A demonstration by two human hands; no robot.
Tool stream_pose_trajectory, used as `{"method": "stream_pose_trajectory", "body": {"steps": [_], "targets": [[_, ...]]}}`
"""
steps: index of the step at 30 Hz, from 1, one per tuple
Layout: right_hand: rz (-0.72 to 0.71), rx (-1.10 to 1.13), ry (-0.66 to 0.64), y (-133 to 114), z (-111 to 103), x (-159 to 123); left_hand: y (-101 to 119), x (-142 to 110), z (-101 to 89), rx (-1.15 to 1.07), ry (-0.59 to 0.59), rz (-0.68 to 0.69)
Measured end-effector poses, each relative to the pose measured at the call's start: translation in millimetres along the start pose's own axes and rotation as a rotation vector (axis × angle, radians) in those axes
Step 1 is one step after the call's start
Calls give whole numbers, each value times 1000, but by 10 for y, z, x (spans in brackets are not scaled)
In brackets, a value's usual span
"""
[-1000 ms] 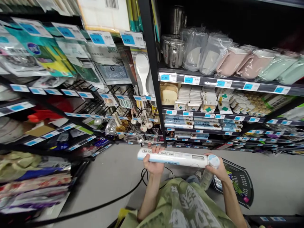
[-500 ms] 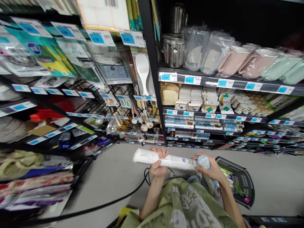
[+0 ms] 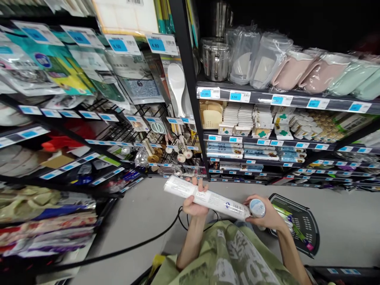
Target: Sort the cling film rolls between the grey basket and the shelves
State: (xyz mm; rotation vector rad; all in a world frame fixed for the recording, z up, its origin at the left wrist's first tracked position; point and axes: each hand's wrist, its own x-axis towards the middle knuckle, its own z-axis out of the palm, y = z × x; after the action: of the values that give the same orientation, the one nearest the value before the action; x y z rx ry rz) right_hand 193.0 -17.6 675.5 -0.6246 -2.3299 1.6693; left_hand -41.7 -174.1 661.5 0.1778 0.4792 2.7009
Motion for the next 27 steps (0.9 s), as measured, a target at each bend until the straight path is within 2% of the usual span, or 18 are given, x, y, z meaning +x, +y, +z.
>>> {"method": "stream_pose_trajectory", "body": {"steps": [2,9,16,21,27], "targets": [[-28,-52,40,0,15,-30,-32,-15,32,20,11,13],[-70,-157,193,64,38,-33,-132,-37,55,170,168,29],[-52,-133,156,93,2,-10,-165,-53,-56,200,244,11],[8,-27,151,172,-12,-47,-124,-57,-1,175,266,13],[1,30,200,208,45,-79,-113,-66,64,208,293,16]]}}
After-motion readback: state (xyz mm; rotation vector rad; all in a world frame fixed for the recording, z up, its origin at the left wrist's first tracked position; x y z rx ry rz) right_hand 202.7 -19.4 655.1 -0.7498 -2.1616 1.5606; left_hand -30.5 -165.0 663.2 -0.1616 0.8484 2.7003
